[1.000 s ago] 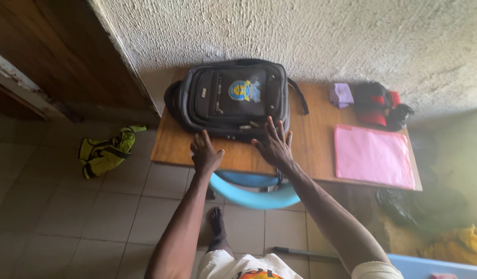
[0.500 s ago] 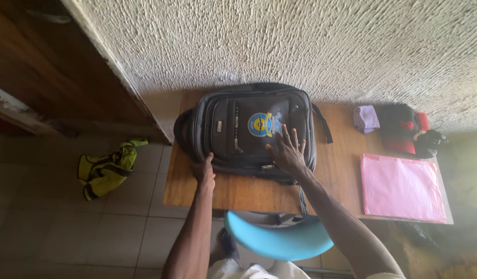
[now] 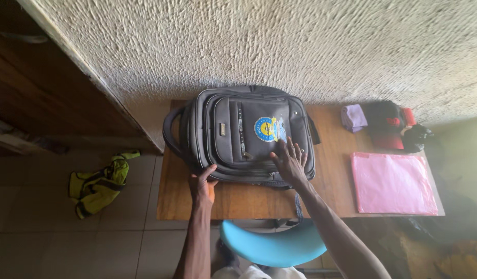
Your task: The person packs a black backpack with daily essentials. They place keys, a small box, a red item, folded papers, and a white cloth into the front pocket of the backpack, moving between a wooden table and a blue side table.
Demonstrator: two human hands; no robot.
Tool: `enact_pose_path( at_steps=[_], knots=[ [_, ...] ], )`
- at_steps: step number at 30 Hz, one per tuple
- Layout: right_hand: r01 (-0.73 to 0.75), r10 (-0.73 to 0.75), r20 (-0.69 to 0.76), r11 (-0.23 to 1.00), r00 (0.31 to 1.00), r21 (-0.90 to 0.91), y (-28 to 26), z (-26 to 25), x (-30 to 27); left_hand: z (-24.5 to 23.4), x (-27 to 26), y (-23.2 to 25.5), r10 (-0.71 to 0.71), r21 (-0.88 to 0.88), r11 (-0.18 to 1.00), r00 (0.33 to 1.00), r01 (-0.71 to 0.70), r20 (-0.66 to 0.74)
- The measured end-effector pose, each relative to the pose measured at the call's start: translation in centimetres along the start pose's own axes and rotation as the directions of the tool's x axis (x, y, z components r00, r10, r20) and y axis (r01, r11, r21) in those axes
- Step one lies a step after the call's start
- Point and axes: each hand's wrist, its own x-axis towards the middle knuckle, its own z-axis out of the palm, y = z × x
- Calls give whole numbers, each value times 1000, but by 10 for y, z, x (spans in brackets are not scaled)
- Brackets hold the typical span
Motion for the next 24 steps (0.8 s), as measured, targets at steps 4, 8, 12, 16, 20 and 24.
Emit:
enact_pose_path(
  at_steps=[4,8,12,16,20,24],
  knots=[
    [-52,56,-18,987,998,152,18,-7,-2,45,-49,1,267,-264,934,962,-242,63],
    [-29,55,-64,932,996,360,32,-26,-9,91,-87,1,473,-319,840,881,-440,30],
    [78,7,-140,803,990,591,37,-47,-25,125,-125,6,553,-270,815,827,-512,102],
    [-93,122,28,565,992,820,36,-67,-40,162,-145,27,632,49,760,755,-648,171],
    [-64,113,15,449,994,891,32,-78,-44,202,-139,63,737,293,502,579,-814,347],
    [-61,105,16,442,994,895,38,-85,-41,242,-116,90,664,65,577,513,-814,544]
  ],
)
